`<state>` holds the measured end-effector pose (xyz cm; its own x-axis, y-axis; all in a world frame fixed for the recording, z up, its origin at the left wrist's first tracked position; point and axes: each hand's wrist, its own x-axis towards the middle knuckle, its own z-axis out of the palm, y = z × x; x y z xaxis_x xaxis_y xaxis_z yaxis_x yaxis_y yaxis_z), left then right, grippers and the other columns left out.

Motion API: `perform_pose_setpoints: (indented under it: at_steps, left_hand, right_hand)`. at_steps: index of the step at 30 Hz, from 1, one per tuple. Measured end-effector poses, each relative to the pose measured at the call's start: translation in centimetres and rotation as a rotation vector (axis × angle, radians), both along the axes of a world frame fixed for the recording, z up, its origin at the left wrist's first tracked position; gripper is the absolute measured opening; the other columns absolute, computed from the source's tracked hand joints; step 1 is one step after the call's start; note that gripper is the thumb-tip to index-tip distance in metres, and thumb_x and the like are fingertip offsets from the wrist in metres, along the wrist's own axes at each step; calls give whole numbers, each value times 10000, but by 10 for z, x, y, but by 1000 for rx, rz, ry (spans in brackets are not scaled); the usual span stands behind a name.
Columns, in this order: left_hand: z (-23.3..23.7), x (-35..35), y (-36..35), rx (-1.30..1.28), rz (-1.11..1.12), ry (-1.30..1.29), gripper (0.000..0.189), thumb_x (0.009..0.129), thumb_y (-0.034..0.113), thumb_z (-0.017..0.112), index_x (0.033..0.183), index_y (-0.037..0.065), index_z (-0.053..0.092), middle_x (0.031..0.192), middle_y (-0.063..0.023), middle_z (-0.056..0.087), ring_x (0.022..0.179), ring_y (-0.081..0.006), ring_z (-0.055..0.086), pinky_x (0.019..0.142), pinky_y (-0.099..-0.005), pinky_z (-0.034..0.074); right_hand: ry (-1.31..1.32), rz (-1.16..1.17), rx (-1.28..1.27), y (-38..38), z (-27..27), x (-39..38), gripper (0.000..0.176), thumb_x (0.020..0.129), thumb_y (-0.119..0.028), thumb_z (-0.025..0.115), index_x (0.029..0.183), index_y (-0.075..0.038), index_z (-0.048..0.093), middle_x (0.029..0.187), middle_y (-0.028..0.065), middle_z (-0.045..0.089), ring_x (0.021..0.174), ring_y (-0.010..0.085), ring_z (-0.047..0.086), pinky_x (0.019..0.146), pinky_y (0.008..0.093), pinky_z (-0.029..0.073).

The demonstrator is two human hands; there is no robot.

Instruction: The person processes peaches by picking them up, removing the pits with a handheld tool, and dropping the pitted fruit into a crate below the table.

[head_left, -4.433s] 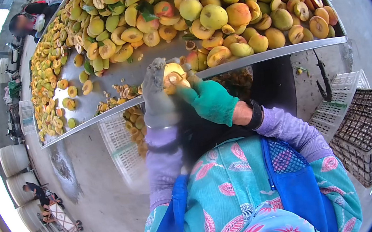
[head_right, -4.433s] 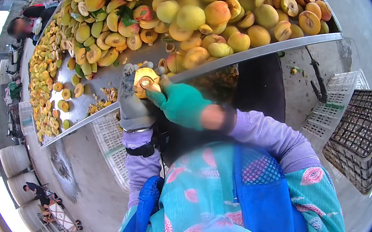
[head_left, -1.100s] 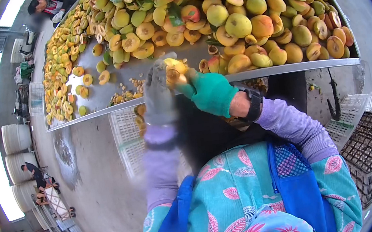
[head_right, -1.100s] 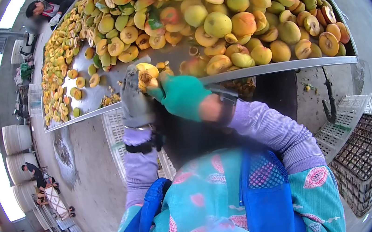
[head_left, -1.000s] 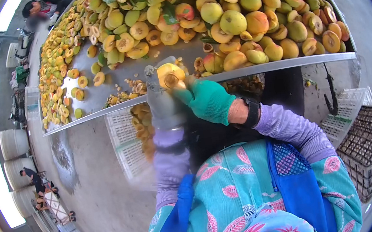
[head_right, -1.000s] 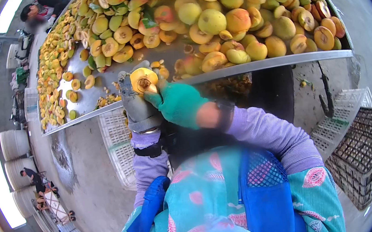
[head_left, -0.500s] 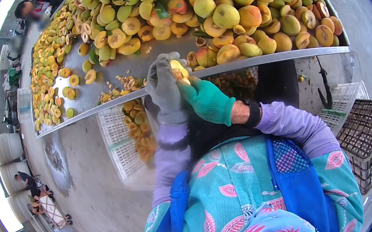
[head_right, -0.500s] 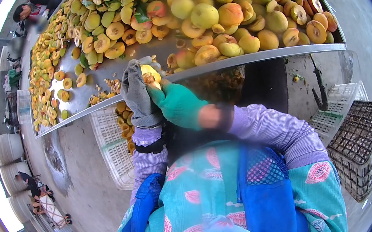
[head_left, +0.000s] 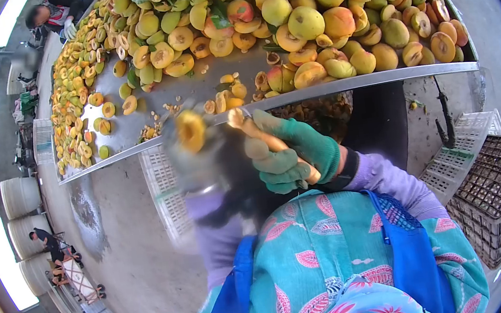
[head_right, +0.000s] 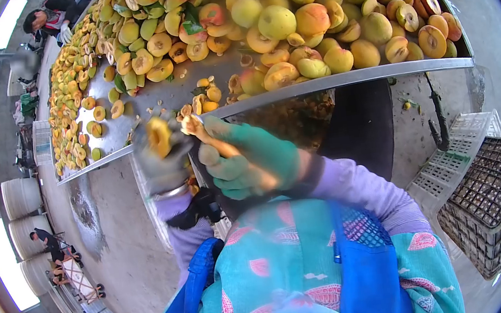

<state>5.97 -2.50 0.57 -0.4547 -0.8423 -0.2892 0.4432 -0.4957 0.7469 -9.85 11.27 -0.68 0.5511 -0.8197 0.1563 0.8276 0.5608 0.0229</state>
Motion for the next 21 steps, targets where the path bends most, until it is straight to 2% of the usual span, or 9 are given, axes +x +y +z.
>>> perform_pose_setpoints:
  at_steps: [1, 3, 5, 7, 10, 11, 13, 16, 21]
  left_hand:
    - [-5, 34, -11, -8, -29, -9, 370, 940, 352, 528, 1074, 18, 613, 935, -100, 640, 792, -182, 624, 675, -319, 520]
    - [-7, 55, -29, -661, 47, -1017, 298, 931, 297, 555, 1071, 43, 622, 957, -90, 637, 819, -186, 622, 675, -320, 514]
    - [6, 27, -26, -996, -10, -1312, 286, 922, 270, 560, 1074, 38, 626, 971, -140, 635, 857, -271, 618, 723, -361, 511]
    - [17, -45, -27, -1426, -264, -906, 297, 901, 244, 572, 1084, 17, 627, 997, -201, 638, 917, -354, 616, 804, -394, 504]
    - [-4, -153, -26, -1974, -692, -1209, 386, 820, 263, 670, 1064, -29, 606, 1071, -237, 635, 995, -366, 617, 861, -372, 489]
    - [-15, -190, -11, -1132, -474, -1149, 460, 736, 298, 750, 1008, -38, 594, 1066, -244, 636, 993, -345, 631, 827, -357, 502]
    - [-36, -207, -4, -977, -340, -855, 616, 644, 312, 824, 1074, -41, 560, 1033, -224, 639, 957, -316, 638, 822, -340, 501]
    - [-26, -182, -13, -1094, -379, -1175, 660, 667, 203, 812, 1184, -62, 500, 1015, -197, 635, 923, -292, 638, 822, -350, 504]
    - [-13, -110, 1, -327, -340, -172, 497, 770, 48, 701, 1216, -40, 501, 1072, -158, 621, 949, -248, 627, 823, -342, 514]
  right_hand:
    - [80, 20, 12, 7, -4, -4, 446, 973, -546, 380, 866, -151, 557, 547, -61, 391, 432, 104, 379, 421, 258, 329]
    - [301, -64, 262, 20, -15, -20, 431, 964, -546, 411, 865, -151, 549, 550, -55, 408, 406, 109, 383, 364, 258, 293]
    - [328, -111, 410, 26, -27, -30, 428, 958, -544, 426, 863, -146, 550, 555, -49, 419, 403, 108, 390, 346, 256, 286]
    - [347, -228, 414, 31, -7, -38, 420, 973, -527, 412, 862, -133, 509, 542, -60, 424, 380, 85, 387, 364, 225, 329]
    - [335, -429, 407, 34, 6, -53, 417, 976, -520, 408, 869, -130, 506, 555, -38, 436, 399, 101, 400, 362, 231, 332]
    - [404, -509, 461, 36, 5, -56, 423, 975, -523, 407, 865, -128, 509, 558, -34, 442, 395, 103, 398, 362, 232, 332]
    - [536, -655, 571, 40, 3, -61, 434, 973, -528, 406, 858, -124, 514, 562, -25, 452, 388, 106, 394, 363, 235, 332]
    - [1018, -783, 583, 36, 2, -63, 404, 982, -484, 428, 859, -115, 535, 588, -13, 479, 430, 108, 435, 392, 237, 336]
    - [1907, -901, 91, 1, -26, -39, 374, 972, -377, 493, 996, -8, 557, 689, 124, 569, 636, 271, 588, 537, 379, 436]
